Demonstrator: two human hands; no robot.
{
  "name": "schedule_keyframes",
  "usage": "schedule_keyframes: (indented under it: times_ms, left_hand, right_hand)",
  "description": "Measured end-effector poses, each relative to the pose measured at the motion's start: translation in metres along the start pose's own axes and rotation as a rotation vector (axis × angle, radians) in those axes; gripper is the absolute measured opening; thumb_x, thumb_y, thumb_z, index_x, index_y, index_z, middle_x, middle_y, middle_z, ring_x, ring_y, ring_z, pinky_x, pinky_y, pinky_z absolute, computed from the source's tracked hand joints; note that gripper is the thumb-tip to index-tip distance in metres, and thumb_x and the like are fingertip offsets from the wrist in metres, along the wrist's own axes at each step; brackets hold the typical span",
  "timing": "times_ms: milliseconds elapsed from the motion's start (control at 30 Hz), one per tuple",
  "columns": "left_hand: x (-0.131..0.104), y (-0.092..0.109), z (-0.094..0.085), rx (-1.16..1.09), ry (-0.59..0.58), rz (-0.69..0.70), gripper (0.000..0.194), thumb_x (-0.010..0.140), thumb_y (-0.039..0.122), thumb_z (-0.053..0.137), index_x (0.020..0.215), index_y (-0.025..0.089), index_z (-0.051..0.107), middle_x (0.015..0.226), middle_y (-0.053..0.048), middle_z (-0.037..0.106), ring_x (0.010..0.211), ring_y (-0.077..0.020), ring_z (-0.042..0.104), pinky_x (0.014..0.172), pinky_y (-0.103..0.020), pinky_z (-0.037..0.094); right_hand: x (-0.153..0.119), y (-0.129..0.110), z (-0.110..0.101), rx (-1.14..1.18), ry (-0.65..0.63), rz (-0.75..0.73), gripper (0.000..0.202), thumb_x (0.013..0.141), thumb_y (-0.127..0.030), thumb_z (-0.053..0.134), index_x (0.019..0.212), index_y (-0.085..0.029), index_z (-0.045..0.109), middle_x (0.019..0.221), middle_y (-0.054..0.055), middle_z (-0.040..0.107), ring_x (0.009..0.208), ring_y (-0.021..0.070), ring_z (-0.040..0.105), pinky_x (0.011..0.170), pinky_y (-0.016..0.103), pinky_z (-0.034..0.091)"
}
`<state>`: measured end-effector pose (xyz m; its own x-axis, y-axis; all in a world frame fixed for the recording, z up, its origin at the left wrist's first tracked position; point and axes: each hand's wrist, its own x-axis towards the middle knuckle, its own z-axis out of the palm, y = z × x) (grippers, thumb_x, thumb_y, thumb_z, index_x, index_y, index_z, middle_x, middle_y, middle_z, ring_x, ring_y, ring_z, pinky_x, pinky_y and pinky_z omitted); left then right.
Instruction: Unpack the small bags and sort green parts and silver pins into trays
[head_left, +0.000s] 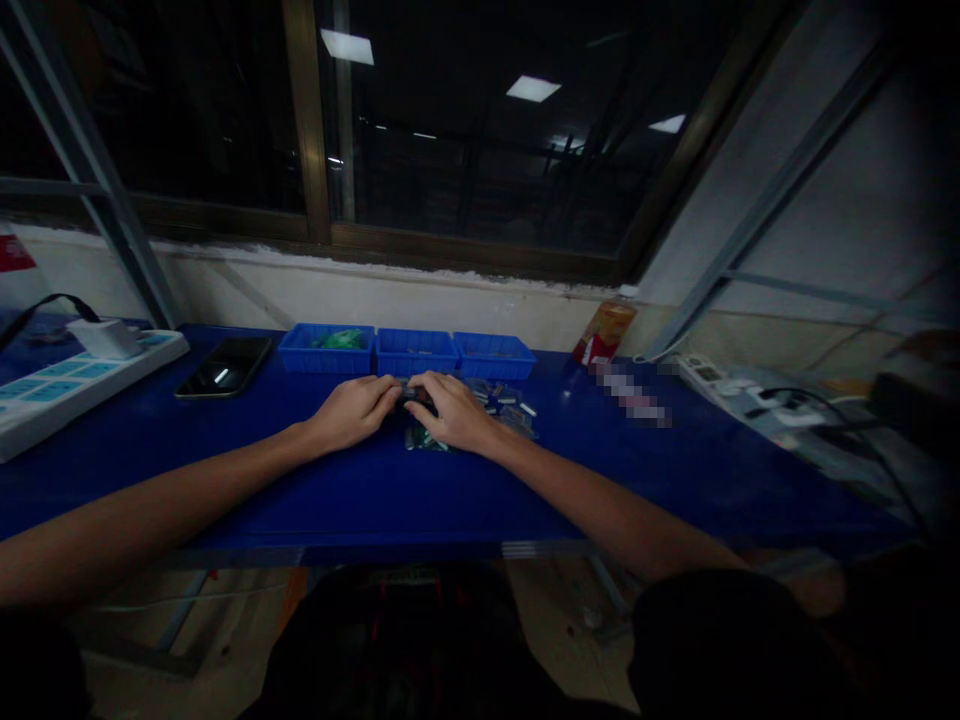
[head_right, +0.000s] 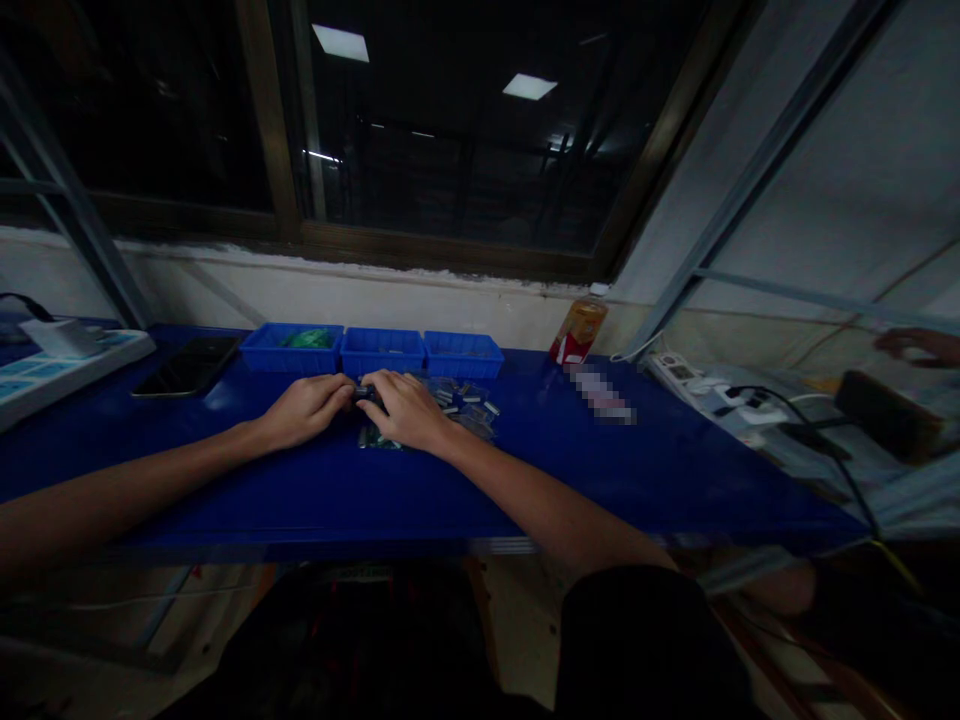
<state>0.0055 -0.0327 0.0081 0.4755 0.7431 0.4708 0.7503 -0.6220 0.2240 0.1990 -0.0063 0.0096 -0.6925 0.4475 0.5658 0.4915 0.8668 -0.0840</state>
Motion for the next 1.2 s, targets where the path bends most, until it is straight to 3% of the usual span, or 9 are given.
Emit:
schedule_keyframes:
  times_ms: [133, 333, 467, 667, 800, 1000, 1200]
  left_hand:
    - [0.0007, -0.0001, -0.0009, -0.021, -0.037, 0.001, 0.035, 0.093, 0.033, 0.028, 0.076, 0.016, 0.053, 0.07, -0.003, 0.059, 0.066, -0.0152, 0.057, 0.065, -0.026, 0.043]
    - [-0.0014, 0.0008, 0.0005, -0.057, 0.009, -0.004, 0.028, 0.089, 0.037, 0.04, 0.102, 0.017, 0.053, 0.085, -0.005, 0.064, 0.074, -0.0166, 0.06, 0.067, -0.027, 0.045]
    - [-0.0024, 0.0005, 0.0021, -0.02, 0.032, 0.014, 0.027, 0.089, 0.035, 0.04, 0.101, 0.016, 0.054, 0.087, -0.006, 0.064, 0.073, -0.0164, 0.06, 0.068, -0.028, 0.046]
    - [-0.0009, 0.0008, -0.0006, -0.02, 0.019, 0.032, 0.03, 0.092, 0.033, 0.033, 0.093, 0.015, 0.056, 0.079, -0.005, 0.062, 0.073, -0.016, 0.059, 0.068, -0.028, 0.044]
    - [-0.0005, 0.0008, -0.0012, -0.01, 0.006, 0.037, 0.031, 0.091, 0.034, 0.033, 0.086, 0.015, 0.057, 0.073, -0.004, 0.06, 0.068, -0.0148, 0.057, 0.064, -0.026, 0.043]
    - [-0.0011, 0.0007, 0.0005, -0.098, 0.051, -0.022, 0.029, 0.087, 0.037, 0.042, 0.104, 0.016, 0.053, 0.08, -0.003, 0.065, 0.07, -0.0148, 0.061, 0.064, -0.025, 0.045]
    - [-0.0013, 0.0013, 0.0018, -0.081, 0.051, -0.02, 0.023, 0.086, 0.033, 0.044, 0.1, 0.017, 0.053, 0.084, -0.004, 0.065, 0.074, -0.016, 0.061, 0.068, -0.027, 0.047]
  right_hand:
    - [0.0006, -0.001, 0.0008, -0.091, -0.012, -0.004, 0.019, 0.09, -0.03, 0.038, 0.094, -0.017, 0.053, 0.087, 0.006, 0.059, 0.081, 0.0169, 0.052, 0.072, 0.029, 0.035]
    - [0.0011, -0.0005, 0.0014, -0.158, -0.007, 0.029, 0.026, 0.093, -0.028, 0.032, 0.086, -0.016, 0.054, 0.081, 0.006, 0.057, 0.079, 0.0162, 0.051, 0.071, 0.028, 0.033]
    - [0.0008, -0.0013, 0.0008, -0.131, -0.004, 0.028, 0.027, 0.093, -0.029, 0.032, 0.085, -0.017, 0.054, 0.081, 0.005, 0.058, 0.079, 0.0158, 0.051, 0.071, 0.028, 0.033]
    - [0.0, -0.0022, -0.0006, -0.052, 0.034, 0.01, 0.021, 0.087, -0.029, 0.046, 0.103, -0.017, 0.049, 0.09, 0.005, 0.059, 0.081, 0.0161, 0.053, 0.073, 0.029, 0.036]
    - [0.0001, -0.0016, -0.0004, -0.095, 0.012, -0.012, 0.015, 0.088, -0.025, 0.043, 0.098, -0.017, 0.051, 0.089, 0.006, 0.059, 0.08, 0.0159, 0.052, 0.072, 0.028, 0.036]
    - [0.0008, 0.0011, 0.0021, -0.137, 0.019, 0.006, 0.022, 0.091, -0.029, 0.037, 0.087, -0.016, 0.054, 0.081, 0.005, 0.058, 0.077, 0.0157, 0.052, 0.07, 0.028, 0.035]
    - [0.0014, 0.0029, 0.0041, -0.087, 0.005, 0.009, 0.024, 0.092, -0.03, 0.036, 0.083, -0.017, 0.055, 0.079, 0.004, 0.059, 0.076, 0.015, 0.052, 0.07, 0.027, 0.035]
